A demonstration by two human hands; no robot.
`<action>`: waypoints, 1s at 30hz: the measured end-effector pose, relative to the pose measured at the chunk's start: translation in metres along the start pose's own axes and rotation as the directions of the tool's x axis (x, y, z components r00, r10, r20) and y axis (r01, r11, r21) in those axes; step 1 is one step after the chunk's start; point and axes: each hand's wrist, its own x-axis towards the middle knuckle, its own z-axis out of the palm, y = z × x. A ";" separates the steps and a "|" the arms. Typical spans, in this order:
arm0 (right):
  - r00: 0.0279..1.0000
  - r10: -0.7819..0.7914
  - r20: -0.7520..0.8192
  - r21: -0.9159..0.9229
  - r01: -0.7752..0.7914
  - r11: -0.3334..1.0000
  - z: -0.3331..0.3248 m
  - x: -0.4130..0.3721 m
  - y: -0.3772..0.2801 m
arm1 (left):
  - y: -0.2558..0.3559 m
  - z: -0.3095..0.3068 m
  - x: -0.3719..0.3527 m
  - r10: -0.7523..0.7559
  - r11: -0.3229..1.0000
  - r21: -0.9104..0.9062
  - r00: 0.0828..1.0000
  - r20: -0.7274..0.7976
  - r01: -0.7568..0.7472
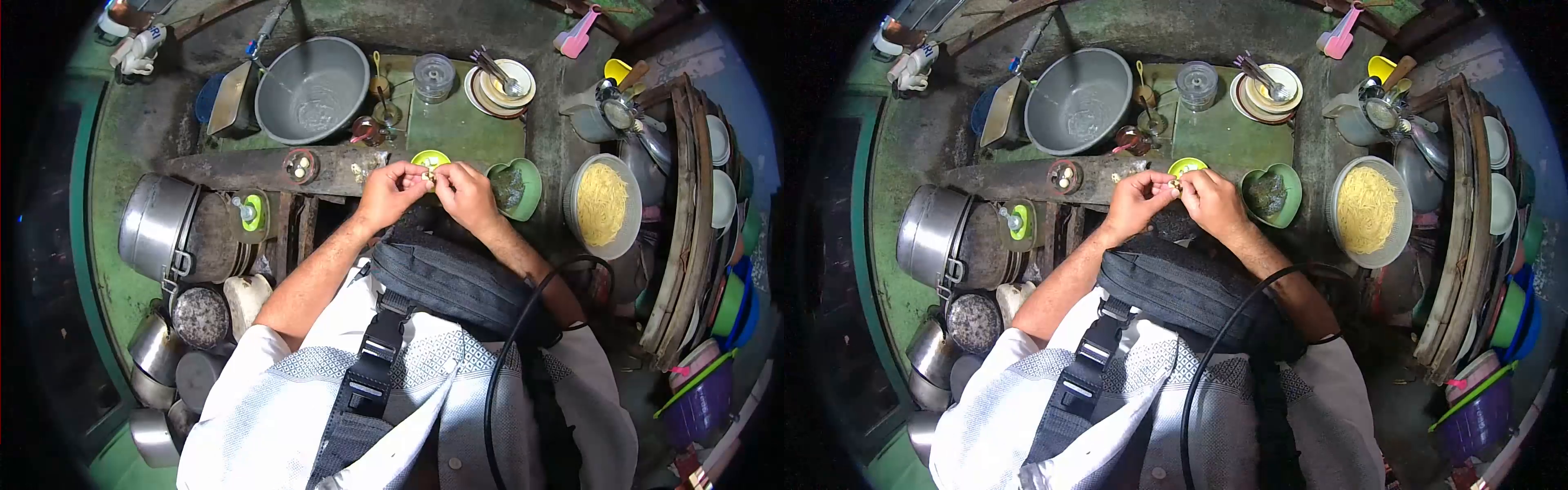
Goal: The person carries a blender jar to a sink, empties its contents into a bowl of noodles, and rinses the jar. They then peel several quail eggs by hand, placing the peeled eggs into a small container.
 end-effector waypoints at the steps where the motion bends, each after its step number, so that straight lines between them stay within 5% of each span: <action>1: 0.997 0.072 -0.005 0.047 -0.071 0.996 0.000 0.001 -0.002 | -0.001 -0.001 0.000 -0.002 0.999 -0.049 1.000 0.007 0.002; 8: 0.996 0.094 -0.006 0.143 -0.092 0.985 0.002 0.003 -0.002 | 0.002 -0.005 0.000 -0.013 0.994 -0.106 1.000 0.019 0.015; 14: 0.999 -0.015 0.050 0.006 0.014 1.000 0.000 0.004 0.000 | -0.001 -0.006 0.002 -0.003 0.991 0.136 1.000 -0.011 0.004; 25: 0.998 -0.041 0.048 -0.006 0.041 0.999 0.003 0.003 0.008 | -0.003 -0.005 0.003 -0.005 0.995 0.101 1.000 0.013 0.003; 30: 0.993 0.099 0.058 0.104 -0.105 0.989 0.005 0.003 0.007 | 0.004 -0.006 0.003 -0.035 0.997 0.074 0.999 0.028 0.033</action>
